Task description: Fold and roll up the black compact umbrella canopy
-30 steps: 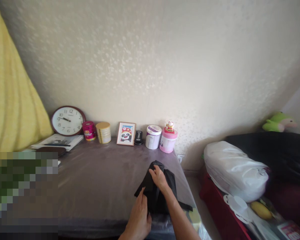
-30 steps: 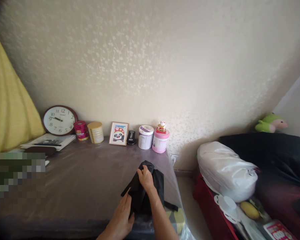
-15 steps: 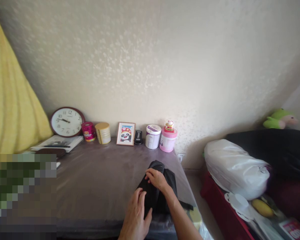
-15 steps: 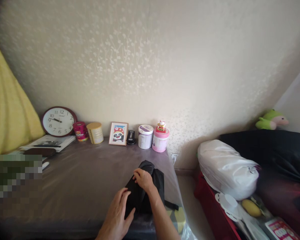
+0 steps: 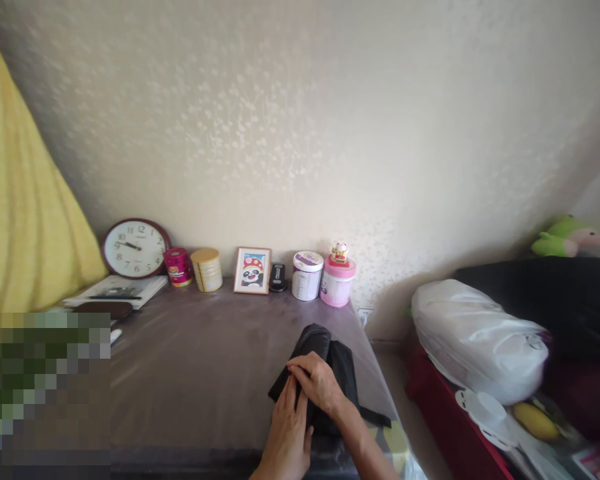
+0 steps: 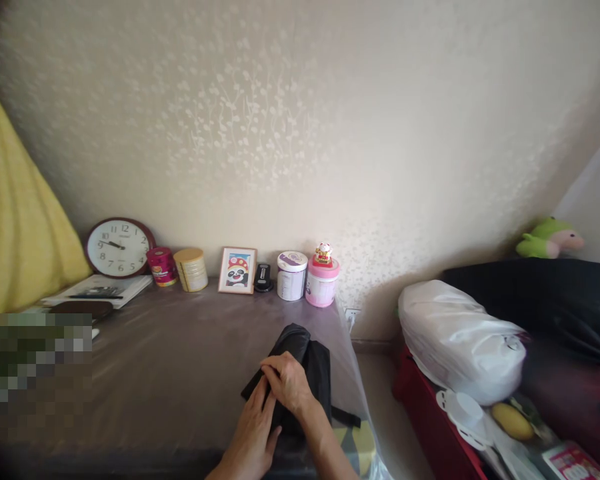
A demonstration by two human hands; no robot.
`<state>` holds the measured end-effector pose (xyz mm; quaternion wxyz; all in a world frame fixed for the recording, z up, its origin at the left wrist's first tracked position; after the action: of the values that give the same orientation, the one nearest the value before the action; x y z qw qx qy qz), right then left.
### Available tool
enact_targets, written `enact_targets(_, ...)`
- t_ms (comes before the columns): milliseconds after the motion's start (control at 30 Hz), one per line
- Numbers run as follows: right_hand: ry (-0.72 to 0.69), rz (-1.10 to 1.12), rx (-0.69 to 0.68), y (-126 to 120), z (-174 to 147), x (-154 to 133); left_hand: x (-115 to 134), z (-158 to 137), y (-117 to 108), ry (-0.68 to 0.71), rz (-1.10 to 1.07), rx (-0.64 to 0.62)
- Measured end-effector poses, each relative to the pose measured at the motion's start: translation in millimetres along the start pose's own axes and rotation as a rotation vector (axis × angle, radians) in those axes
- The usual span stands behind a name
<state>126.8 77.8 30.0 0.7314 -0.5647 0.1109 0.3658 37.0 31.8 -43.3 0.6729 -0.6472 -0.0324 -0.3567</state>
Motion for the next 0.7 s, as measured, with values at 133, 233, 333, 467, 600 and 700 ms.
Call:
enact_targets(133, -0.109, 0.025, 0.088, -3, -6, 11, 3, 0, -1, -0.024, 0.009, -0.024)
enact_targets(233, -0.123, -0.06, 0.097, 2, 0, 28, 6, 0, -5, -0.054, 0.009, -0.048)
enact_targets(333, -0.081, -0.129, 0.092, 5, 12, 47, 8, 0, -8, -0.07, -0.023, -0.084)
enact_targets(467, -0.014, -0.17, 0.105, 5, 33, 67, 6, 2, -6, -0.079, -0.021, -0.092)
enact_targets(600, 0.09, -0.214, 0.105, -1, 52, 81, 4, 2, -5, -0.083, -0.001, -0.081)
enact_targets(700, 0.143, -0.253, 0.196, -11, 52, 78, 5, 2, -7, -0.076, -0.012, -0.097)
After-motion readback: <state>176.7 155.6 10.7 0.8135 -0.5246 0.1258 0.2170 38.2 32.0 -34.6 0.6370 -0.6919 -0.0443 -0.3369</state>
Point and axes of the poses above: each hand's wrist, its own z-axis towards the middle knuckle, its own y-axis out of the palm, x = y × z, the point moved 4 cm from there along z, towards the middle knuckle
